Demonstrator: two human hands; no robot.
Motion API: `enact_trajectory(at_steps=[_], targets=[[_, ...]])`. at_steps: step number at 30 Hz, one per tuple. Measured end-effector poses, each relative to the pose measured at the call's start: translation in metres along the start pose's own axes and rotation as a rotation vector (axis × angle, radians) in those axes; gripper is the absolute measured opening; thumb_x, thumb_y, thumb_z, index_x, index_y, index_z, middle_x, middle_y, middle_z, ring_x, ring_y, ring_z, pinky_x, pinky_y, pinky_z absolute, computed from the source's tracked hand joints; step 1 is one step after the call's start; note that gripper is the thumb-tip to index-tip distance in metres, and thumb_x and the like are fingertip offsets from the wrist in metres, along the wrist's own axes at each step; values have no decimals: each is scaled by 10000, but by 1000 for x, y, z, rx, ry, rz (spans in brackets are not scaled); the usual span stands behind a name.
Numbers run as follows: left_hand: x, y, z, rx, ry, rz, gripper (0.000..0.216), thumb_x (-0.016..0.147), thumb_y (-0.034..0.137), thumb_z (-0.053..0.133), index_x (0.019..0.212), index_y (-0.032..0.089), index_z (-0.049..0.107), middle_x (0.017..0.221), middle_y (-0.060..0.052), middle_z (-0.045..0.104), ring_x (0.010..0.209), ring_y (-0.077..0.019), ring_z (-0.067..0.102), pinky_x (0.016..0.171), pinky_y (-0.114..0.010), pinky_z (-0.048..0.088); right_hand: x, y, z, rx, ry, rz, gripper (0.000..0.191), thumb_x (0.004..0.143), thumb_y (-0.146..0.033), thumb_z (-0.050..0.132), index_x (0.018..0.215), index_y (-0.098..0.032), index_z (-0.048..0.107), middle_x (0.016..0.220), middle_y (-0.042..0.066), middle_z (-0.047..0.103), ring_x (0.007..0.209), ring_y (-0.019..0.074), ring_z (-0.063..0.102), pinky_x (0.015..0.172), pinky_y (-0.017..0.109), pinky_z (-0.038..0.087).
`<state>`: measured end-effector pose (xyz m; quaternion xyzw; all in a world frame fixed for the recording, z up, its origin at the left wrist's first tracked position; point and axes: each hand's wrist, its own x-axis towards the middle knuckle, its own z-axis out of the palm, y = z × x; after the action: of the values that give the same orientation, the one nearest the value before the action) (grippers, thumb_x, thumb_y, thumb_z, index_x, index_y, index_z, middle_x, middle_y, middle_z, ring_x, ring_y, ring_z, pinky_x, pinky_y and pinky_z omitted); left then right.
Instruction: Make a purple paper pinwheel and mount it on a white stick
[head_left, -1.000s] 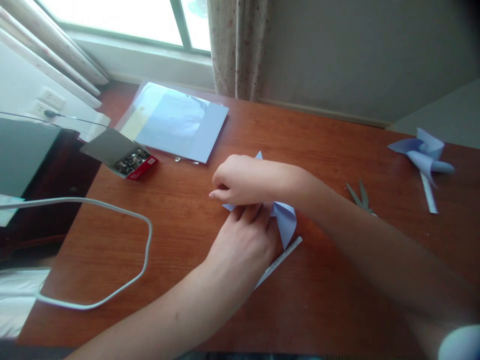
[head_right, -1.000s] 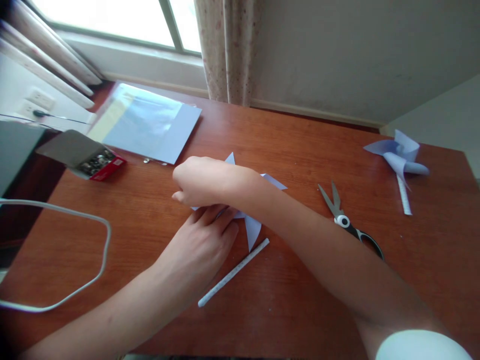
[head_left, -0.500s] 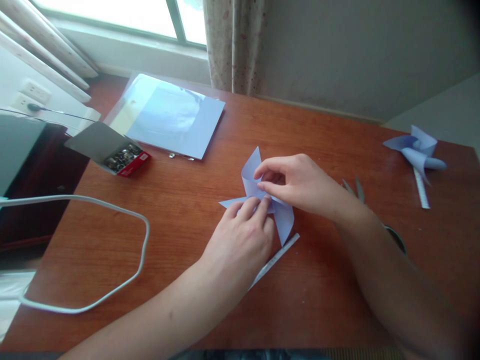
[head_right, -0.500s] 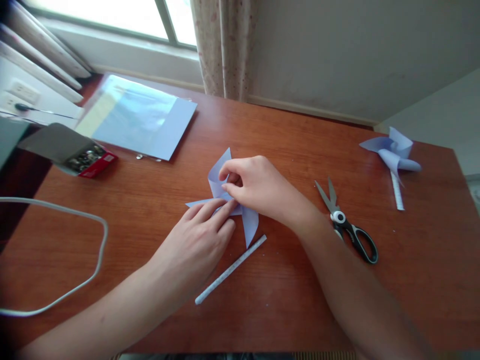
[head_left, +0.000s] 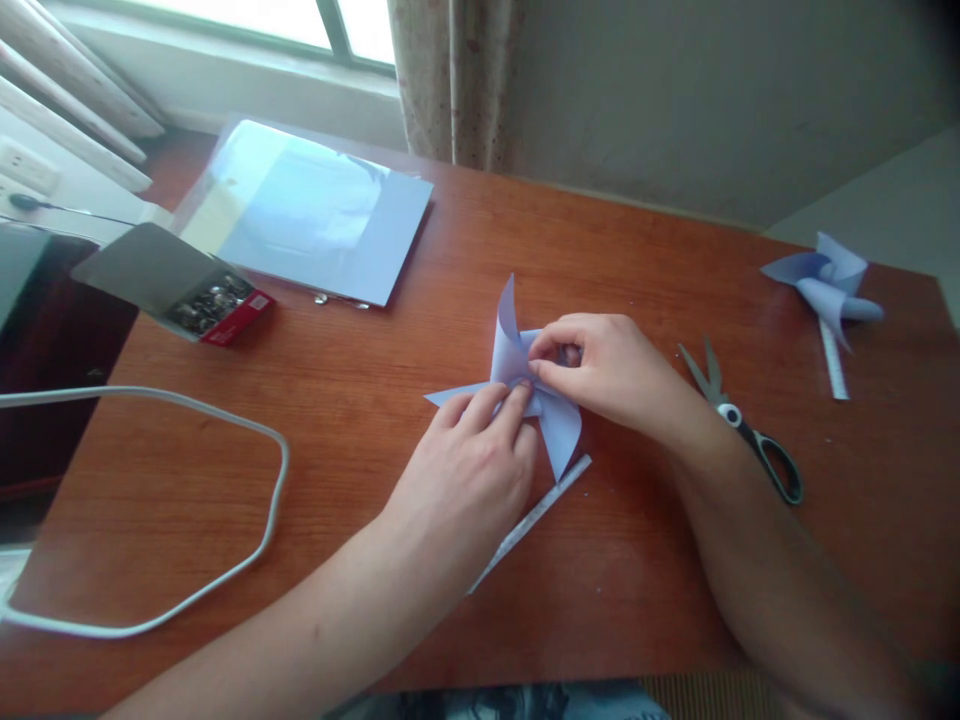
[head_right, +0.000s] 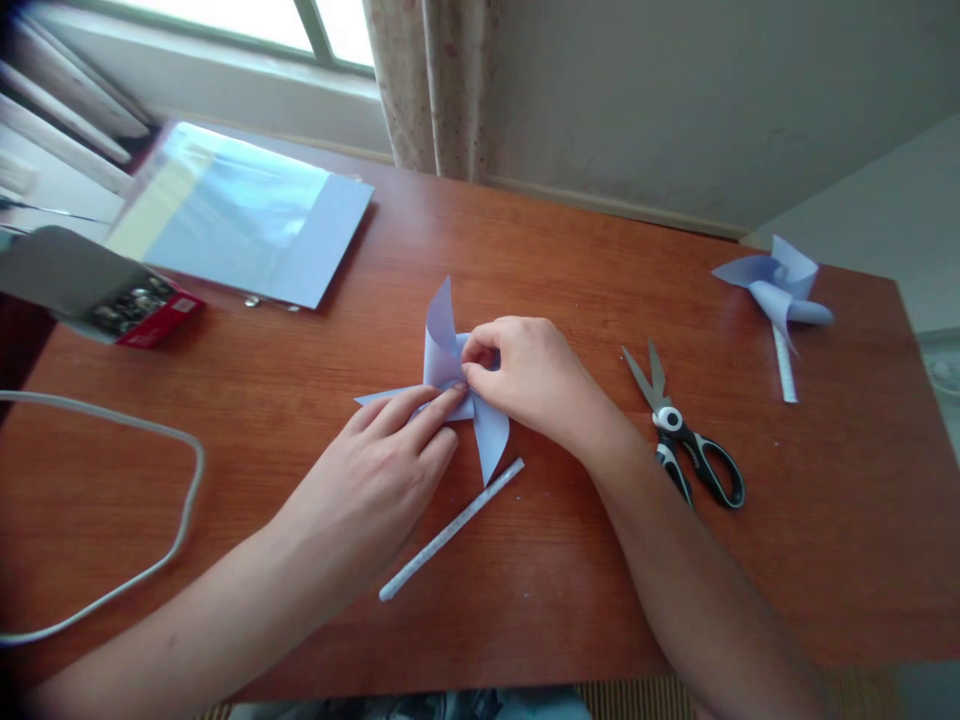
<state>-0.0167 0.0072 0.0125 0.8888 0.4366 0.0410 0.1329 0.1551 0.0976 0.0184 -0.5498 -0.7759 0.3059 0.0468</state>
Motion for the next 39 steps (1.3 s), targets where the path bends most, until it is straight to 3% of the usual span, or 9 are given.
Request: enact_trajectory(at_steps=[16,39], targets=[[-1,-1,1,33,18,33,233,973,141,514,1051,102,730,1314,-162,708,1196,-332,642,947,-448,565,17,-4,-7,-185,-117,6,145,796,-191,633,808,-216,775,790,11,743,732,160,632,649,290,369],[-2,0,4,24,33,24,216,968,129,522,1012,117,732,1329,-152,705,1216,-334,634,969,-447,568,21,-4,-6,-171,-151,-5,107,785,-199,661,805,-216,765,777,0,723,660,132,574,585,285,328]])
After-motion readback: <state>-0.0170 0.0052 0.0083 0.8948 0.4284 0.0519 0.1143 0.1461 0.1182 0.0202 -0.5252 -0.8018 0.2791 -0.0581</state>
